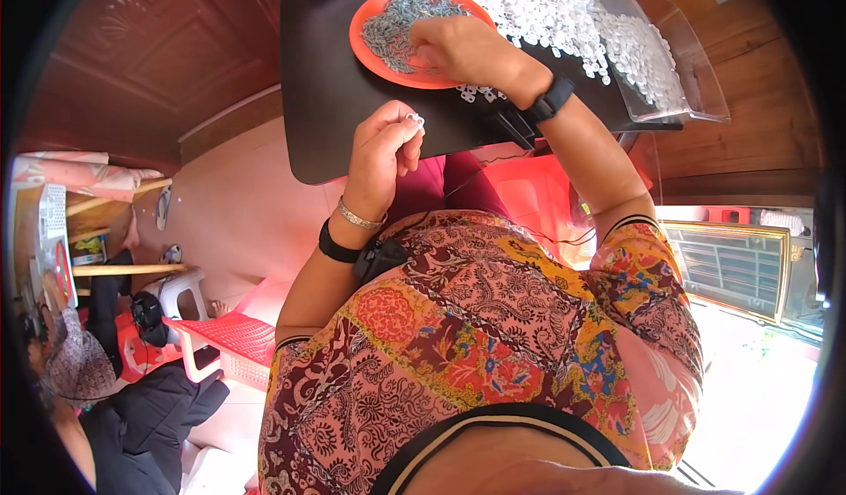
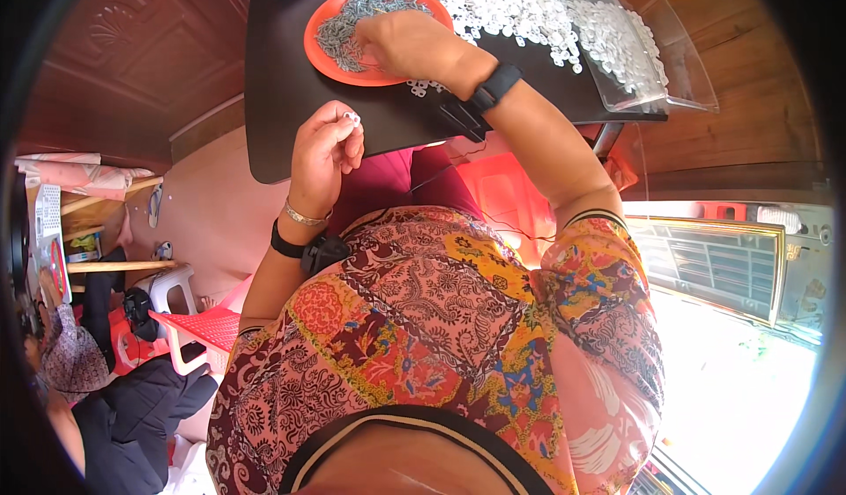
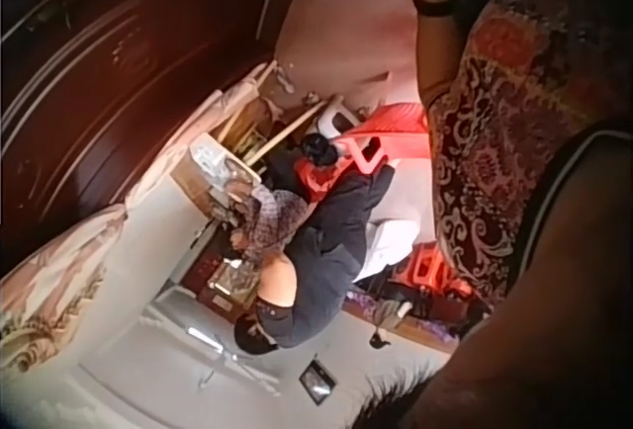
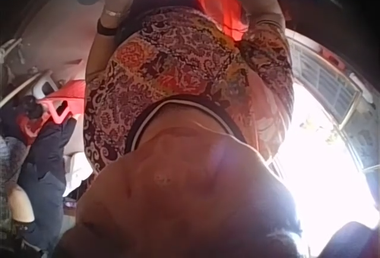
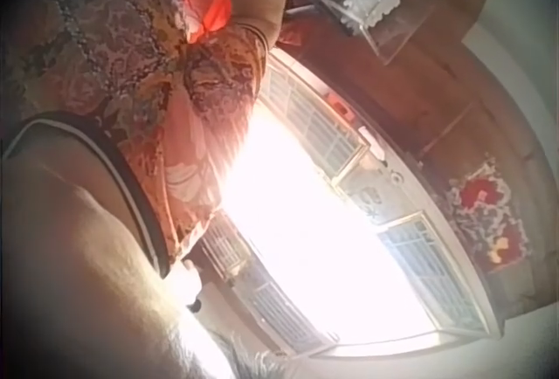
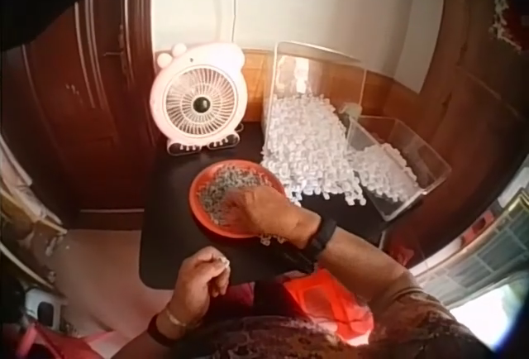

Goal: Assembling small metal rings into white plastic components on a table.

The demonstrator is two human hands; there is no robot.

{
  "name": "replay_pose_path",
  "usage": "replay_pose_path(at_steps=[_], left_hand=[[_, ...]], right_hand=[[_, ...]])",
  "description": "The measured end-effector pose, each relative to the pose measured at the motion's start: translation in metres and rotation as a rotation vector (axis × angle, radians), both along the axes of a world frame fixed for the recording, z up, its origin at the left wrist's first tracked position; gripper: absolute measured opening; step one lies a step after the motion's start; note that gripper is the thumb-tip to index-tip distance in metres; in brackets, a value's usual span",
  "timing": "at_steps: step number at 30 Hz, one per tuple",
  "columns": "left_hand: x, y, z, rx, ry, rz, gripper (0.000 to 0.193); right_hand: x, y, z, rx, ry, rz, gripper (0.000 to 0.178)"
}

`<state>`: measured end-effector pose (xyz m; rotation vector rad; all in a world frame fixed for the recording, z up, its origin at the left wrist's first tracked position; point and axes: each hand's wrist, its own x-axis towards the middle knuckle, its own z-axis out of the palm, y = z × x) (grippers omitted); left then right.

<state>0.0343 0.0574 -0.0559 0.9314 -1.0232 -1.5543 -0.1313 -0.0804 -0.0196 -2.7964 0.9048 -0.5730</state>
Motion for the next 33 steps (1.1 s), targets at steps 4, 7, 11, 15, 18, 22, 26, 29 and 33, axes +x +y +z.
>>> replay_pose_path(at_steps=[4, 7, 11, 15, 18, 22, 26, 29, 33], left_hand=[[-0.002, 0.004, 0.001, -0.057, -0.045, 0.023, 0.016], [-0.004, 0.008, 0.004, -0.197, -0.121, 0.062, 0.016], [-0.009, 0.01, 0.013, -0.283, -0.18, 0.089, 0.016], [-0.011, 0.012, 0.013, -0.276, -0.187, 0.103, 0.016], [-0.012, 0.013, 0.013, -0.279, -0.211, 0.103, 0.016], [-0.013, 0.015, 0.013, -0.294, -0.224, 0.1, 0.015], [-0.013, 0.015, 0.012, -0.312, -0.275, 0.108, 0.016], [-0.014, 0.015, 0.013, -0.353, -0.325, 0.128, 0.017], [-0.014, 0.016, 0.013, -0.315, -0.32, 0.12, 0.017]], right_hand=[[-0.009, 0.032, 0.011, 0.633, -0.54, 0.034, 0.012], [-0.007, 0.078, 0.019, 0.899, -0.753, 0.042, 0.011], [-0.001, 0.107, 0.002, 0.914, -0.951, 0.025, 0.011], [0.0, 0.112, -0.004, 0.911, -0.933, -0.028, 0.011], [-0.003, 0.112, -0.008, 0.931, -0.921, -0.039, 0.011], [-0.002, 0.117, -0.009, 0.889, -0.936, -0.025, 0.011], [-0.002, 0.122, -0.011, 0.852, -0.911, -0.071, 0.011], [-0.001, 0.125, -0.01, 0.751, -0.888, -0.095, 0.01], [0.0, 0.127, -0.011, 0.695, -0.887, -0.113, 0.009]])
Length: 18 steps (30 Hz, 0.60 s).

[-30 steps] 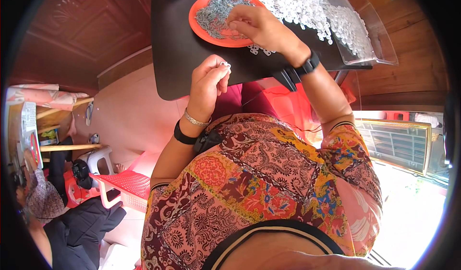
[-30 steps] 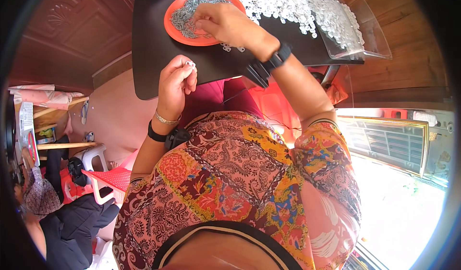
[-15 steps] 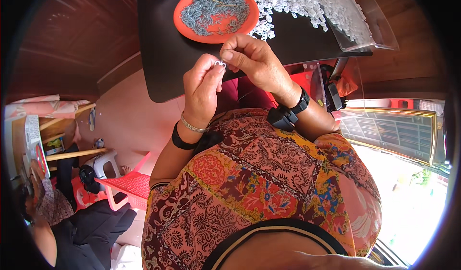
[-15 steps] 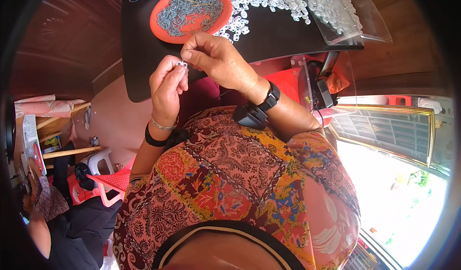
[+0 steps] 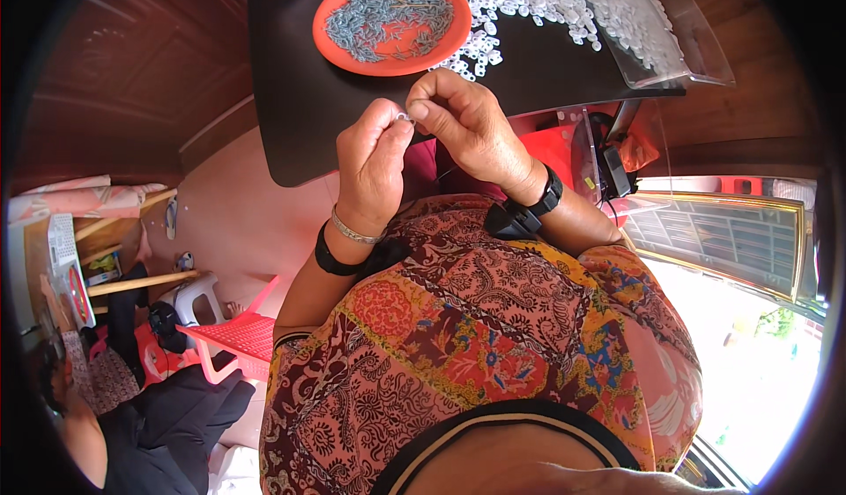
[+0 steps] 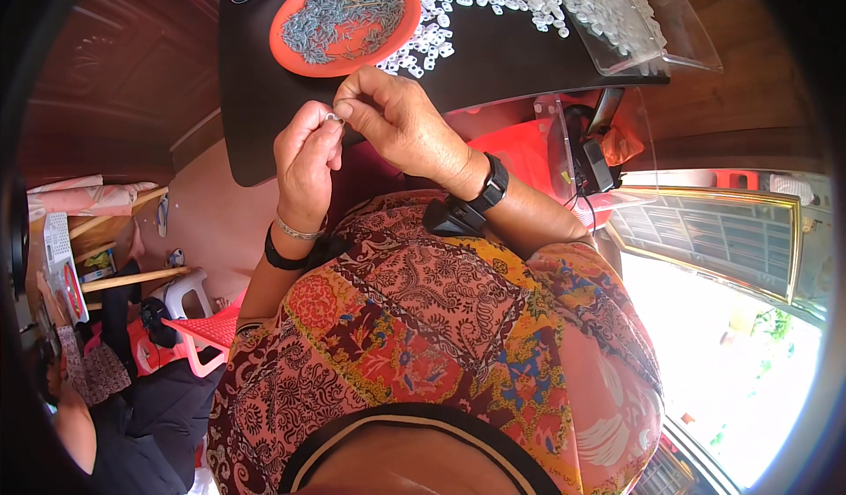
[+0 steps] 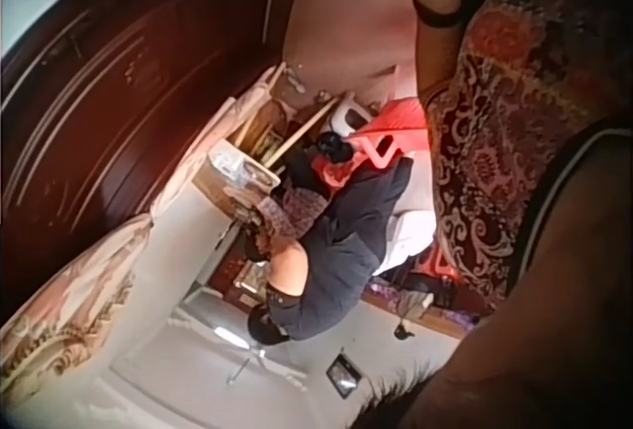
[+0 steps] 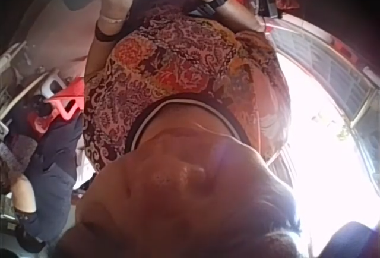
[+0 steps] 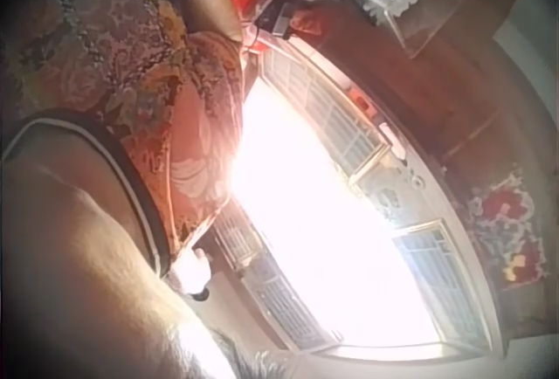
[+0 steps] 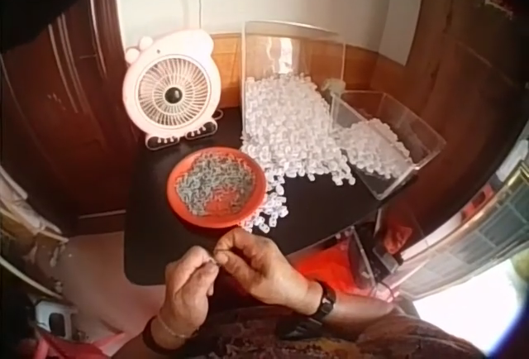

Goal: Assembling small metal rings into white plastic components on a table.

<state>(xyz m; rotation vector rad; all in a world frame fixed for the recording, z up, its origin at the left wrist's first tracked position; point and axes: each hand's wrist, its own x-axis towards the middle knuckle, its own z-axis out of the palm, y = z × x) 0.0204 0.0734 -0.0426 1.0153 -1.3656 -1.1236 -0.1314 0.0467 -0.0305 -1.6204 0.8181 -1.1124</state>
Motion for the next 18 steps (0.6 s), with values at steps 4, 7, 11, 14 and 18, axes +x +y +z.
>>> replay_pose_path(at_steps=[4, 7, 11, 14, 18], left_hand=[[0.0, 0.0, -0.001, 0.008, 0.025, -0.004, 0.018], [0.001, -0.001, 0.001, 0.033, 0.019, -0.021, 0.018], [0.001, -0.002, 0.004, 0.058, 0.047, -0.039, 0.018], [-0.001, -0.003, 0.003, 0.059, 0.03, -0.058, 0.018], [0.0, 0.0, 0.0, 0.086, -0.033, -0.057, 0.017]], right_hand=[[-0.001, -0.002, -0.003, 0.009, 0.012, 0.011, 0.009], [-0.004, -0.004, -0.007, 0.172, -0.11, 0.098, 0.01], [-0.005, -0.003, -0.006, 0.255, -0.241, 0.108, 0.012], [-0.009, -0.004, -0.008, 0.234, -0.215, 0.105, 0.012], [-0.012, -0.002, -0.008, 0.06, 0.024, 0.056, 0.01]])
